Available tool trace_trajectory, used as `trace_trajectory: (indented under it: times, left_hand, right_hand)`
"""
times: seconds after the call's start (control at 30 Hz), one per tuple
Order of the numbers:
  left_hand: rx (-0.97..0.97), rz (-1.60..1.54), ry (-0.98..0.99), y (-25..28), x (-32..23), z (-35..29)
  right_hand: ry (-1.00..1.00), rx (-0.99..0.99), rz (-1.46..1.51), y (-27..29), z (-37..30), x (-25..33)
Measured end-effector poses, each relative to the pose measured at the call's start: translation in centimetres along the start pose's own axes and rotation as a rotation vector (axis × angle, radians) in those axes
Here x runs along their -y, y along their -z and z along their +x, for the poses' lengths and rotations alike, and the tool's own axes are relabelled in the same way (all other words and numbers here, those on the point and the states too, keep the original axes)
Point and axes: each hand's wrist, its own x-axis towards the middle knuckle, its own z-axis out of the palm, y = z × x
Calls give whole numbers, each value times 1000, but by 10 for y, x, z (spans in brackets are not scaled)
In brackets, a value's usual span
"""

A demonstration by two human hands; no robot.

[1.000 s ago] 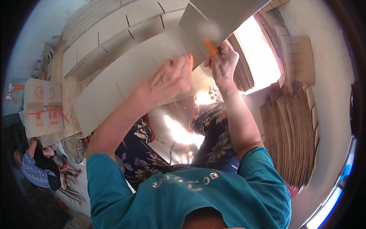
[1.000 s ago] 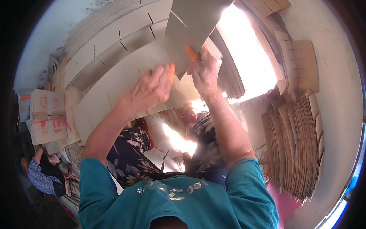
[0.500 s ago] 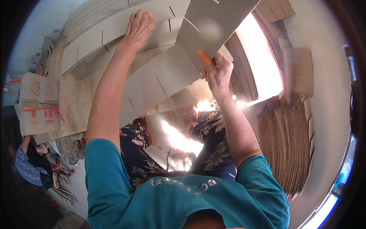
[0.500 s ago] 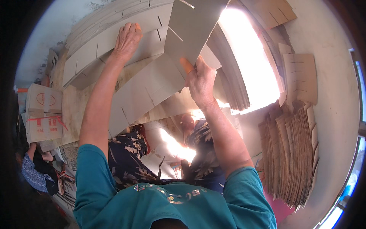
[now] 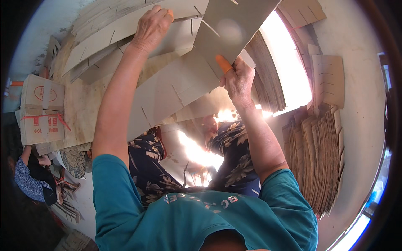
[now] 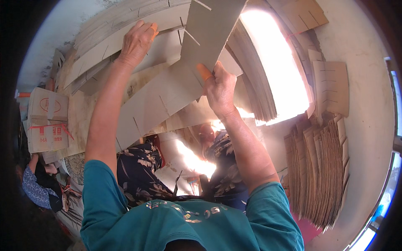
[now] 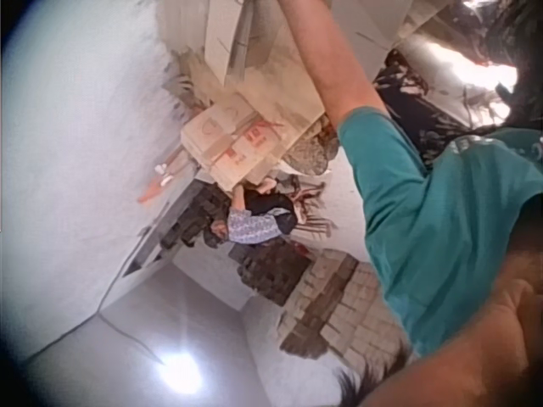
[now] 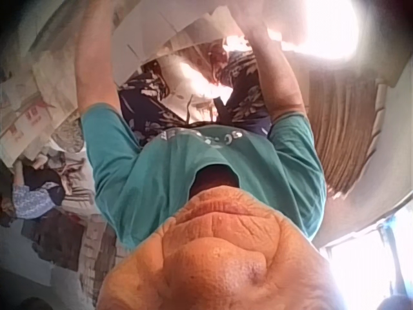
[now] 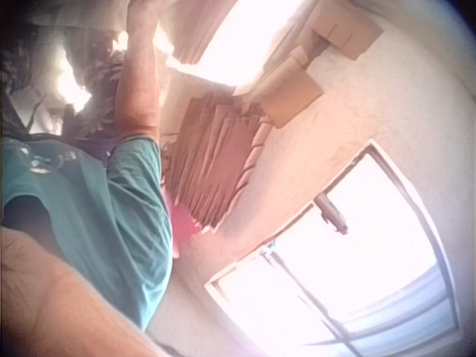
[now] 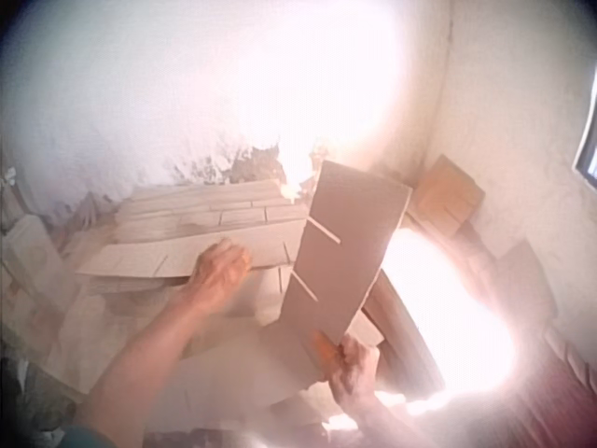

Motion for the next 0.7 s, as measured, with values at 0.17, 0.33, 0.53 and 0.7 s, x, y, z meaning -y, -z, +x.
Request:
trace_trajectory:
  times: [0.17,0.33,0.53,0.7]
  left_hand:
    - [117,-18,81,-6,-2,-3]
    - [160,-372,412,-8,13,-5]
    - [234,27,79,8,0,-1]
    - [143,52,-86,23,-28,-5]
  right_hand:
    - [10,-15,-6,1,1,-6]
    - [6,-20,28,1,1,-9]
    - [34,-26,44,1,2,-11]
    - [0,5,11,5,2,-7]
